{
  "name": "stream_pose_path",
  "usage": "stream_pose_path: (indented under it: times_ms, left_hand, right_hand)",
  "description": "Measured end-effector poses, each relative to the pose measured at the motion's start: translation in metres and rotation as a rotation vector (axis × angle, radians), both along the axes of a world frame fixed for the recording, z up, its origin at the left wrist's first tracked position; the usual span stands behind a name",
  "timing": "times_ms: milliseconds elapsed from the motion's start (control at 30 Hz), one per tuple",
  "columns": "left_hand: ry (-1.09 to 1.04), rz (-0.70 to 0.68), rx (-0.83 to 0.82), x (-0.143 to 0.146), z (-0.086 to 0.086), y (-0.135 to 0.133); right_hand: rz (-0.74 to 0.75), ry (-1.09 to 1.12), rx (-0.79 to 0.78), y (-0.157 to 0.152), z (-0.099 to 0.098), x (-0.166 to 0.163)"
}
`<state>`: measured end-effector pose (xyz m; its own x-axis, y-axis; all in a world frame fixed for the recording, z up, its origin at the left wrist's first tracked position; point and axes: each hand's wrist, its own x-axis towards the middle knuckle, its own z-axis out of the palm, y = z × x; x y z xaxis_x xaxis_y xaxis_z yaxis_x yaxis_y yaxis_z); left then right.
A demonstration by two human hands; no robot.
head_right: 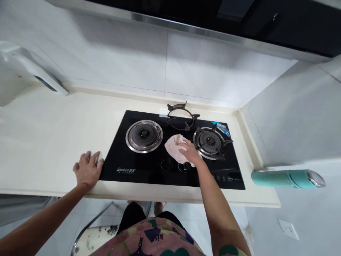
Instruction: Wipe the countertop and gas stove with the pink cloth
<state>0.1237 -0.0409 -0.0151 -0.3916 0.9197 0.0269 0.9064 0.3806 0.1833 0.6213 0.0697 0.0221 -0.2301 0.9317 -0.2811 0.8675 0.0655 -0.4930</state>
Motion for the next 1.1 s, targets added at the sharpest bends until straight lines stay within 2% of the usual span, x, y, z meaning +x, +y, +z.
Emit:
stream_pose_path:
  times_ms: [200, 367, 533, 733, 900, 1000, 1100]
  left_hand:
    - [-0.019, 0.007, -0.01, -0.002, 0.001, 0.001]
    - [-0.018, 0.002, -0.014, 0.0, 0.005, 0.002]
    - [-0.009, -0.011, -0.017, 0.0, 0.004, 0.001]
    - [0.0, -0.026, 0.008, -0.001, 0.001, 0.002]
    - [-0.001, -0.016, 0.004, -0.001, 0.002, 0.002]
    - [-0.007, -0.018, -0.002, 0.0, 0.004, 0.002]
    - [-0.015, -0.032, -0.013, 0.0, 0.006, 0.003]
  right_hand:
    - [-0.078, 0.03, 0.132, -0.037, -0.016, 0.023]
    - [-0.043, -0.082, 0.28, -0.05, -0.022, 0.036]
    - [0.016, -0.166, 0.357, -0.076, -0.024, 0.068]
    - [-0.062, -0.135, 0.332, -0.137, -0.026, 0.091]
    - [-0.08, 0.098, 0.147, -0.184, -0.019, 0.131]
    - [-0.211, 0.116, 0.201, -0.185, -0.013, 0.167]
    - [-0.423, -0.028, 0.302, -0.169, -0.014, 0.179]
